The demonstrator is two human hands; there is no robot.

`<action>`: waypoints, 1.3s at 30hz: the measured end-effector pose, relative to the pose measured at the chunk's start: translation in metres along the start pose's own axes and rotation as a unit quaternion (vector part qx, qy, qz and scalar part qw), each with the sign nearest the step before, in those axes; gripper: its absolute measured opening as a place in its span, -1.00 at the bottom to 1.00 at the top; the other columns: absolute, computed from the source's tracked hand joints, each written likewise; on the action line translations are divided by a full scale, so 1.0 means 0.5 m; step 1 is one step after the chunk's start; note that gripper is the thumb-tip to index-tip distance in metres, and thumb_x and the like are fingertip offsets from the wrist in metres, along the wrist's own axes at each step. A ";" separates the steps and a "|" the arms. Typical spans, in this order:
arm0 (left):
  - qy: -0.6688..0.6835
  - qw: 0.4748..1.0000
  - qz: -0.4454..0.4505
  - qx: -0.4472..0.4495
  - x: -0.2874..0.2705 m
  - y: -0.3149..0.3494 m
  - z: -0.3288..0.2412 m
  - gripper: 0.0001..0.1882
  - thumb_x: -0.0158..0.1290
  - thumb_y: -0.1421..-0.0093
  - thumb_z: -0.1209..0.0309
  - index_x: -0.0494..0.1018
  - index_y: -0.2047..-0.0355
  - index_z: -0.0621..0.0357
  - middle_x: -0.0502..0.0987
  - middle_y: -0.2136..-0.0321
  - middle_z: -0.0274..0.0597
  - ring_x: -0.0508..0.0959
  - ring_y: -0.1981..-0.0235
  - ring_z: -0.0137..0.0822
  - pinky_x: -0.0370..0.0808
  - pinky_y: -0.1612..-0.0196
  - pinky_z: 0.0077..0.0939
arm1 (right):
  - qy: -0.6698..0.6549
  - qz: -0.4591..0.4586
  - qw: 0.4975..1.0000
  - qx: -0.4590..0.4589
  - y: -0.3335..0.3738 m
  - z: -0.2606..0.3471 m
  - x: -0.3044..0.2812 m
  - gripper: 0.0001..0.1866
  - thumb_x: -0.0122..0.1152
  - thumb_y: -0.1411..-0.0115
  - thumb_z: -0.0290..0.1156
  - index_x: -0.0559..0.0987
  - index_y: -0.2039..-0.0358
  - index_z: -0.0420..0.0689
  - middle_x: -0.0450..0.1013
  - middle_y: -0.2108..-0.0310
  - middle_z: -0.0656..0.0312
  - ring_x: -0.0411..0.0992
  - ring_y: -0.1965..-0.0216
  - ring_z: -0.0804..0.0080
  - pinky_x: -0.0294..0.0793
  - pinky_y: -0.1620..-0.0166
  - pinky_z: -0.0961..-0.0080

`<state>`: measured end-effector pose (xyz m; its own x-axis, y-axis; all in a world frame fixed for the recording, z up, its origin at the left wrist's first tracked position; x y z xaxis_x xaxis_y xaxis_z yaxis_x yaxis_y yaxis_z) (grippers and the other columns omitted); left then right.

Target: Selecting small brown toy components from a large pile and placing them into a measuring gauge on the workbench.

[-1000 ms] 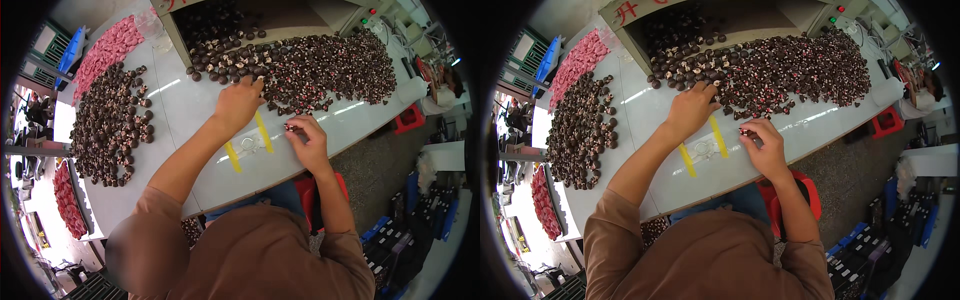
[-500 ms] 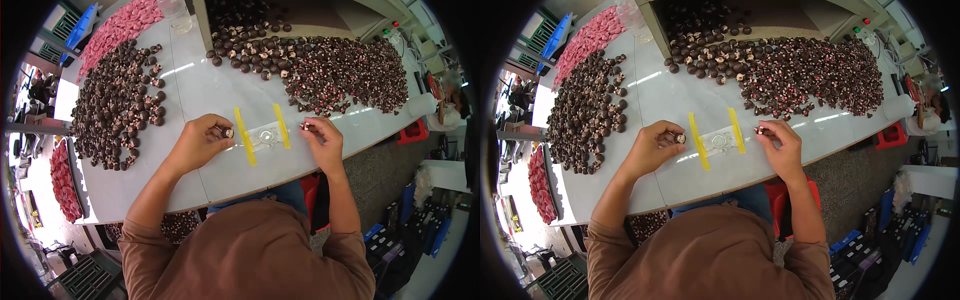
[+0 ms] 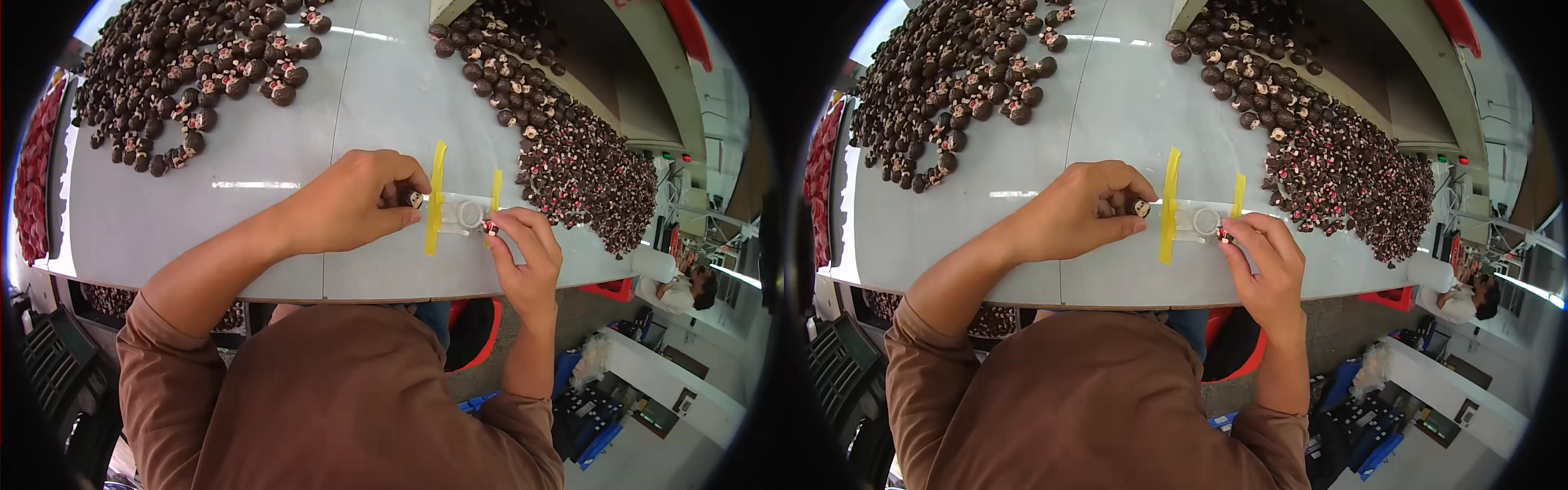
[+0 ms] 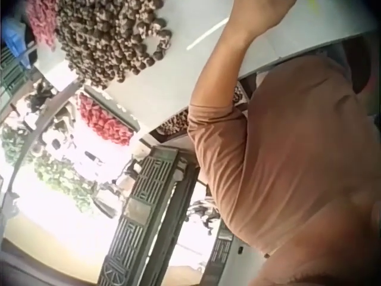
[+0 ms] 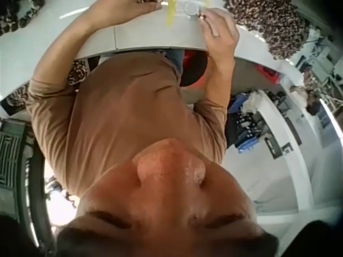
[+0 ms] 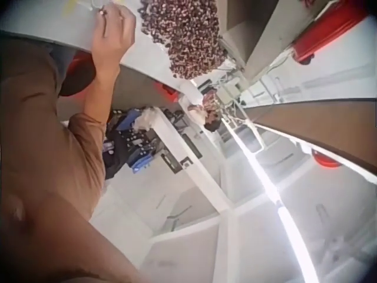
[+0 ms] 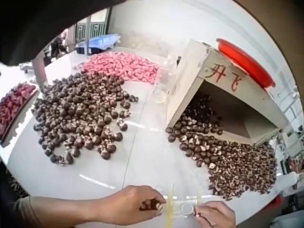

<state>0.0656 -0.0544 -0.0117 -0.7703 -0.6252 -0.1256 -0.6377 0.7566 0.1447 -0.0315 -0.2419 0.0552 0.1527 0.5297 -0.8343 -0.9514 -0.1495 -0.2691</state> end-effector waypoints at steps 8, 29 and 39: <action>-0.022 0.997 -0.039 0.058 0.001 0.004 -0.008 -0.72 0.25 -0.16 0.59 0.60 0.09 0.34 0.62 0.29 0.04 0.68 0.30 -0.11 0.63 0.20 -0.28 | 0.073 0.049 0.996 -0.030 -0.024 0.022 0.012 -0.64 0.43 -0.04 -0.71 0.69 0.09 -0.25 0.60 0.16 0.06 0.60 0.17 0.13 0.60 0.14 0.31; -0.065 0.995 -0.019 0.070 0.018 0.009 -0.016 -0.64 0.36 -0.15 0.59 0.58 0.04 0.35 0.64 0.28 -0.08 0.66 0.33 -0.33 0.66 0.23 -0.44 | 0.109 0.077 0.989 -0.070 -0.041 0.052 0.026 -0.63 0.40 -0.06 -0.71 0.68 0.07 -0.25 0.56 0.19 0.08 0.54 0.23 0.11 0.56 0.21 0.26; 0.071 0.995 0.041 -0.056 0.045 0.007 0.016 -0.63 0.36 -0.20 0.57 0.55 0.01 0.38 0.68 0.20 -0.09 0.66 0.21 -0.45 0.67 0.13 -0.50 | -0.083 0.009 0.996 -0.001 -0.026 0.076 -0.006 -0.64 0.43 -0.01 -0.74 0.69 0.12 -0.29 0.63 0.14 0.01 0.63 0.14 0.15 0.62 0.08 0.36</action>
<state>0.0460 -0.0644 -0.0218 -0.8078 -0.5886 0.0301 -0.5625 0.7853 0.2587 -0.0295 -0.2100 0.0796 0.0899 0.6585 -0.7472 -0.9532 -0.1605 -0.2561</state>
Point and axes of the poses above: each hand's wrist, its own y-axis away from the middle knuckle, its own x-axis out of the palm, z = x × y, the point moved 9 cm from there along -y, towards the middle knuckle
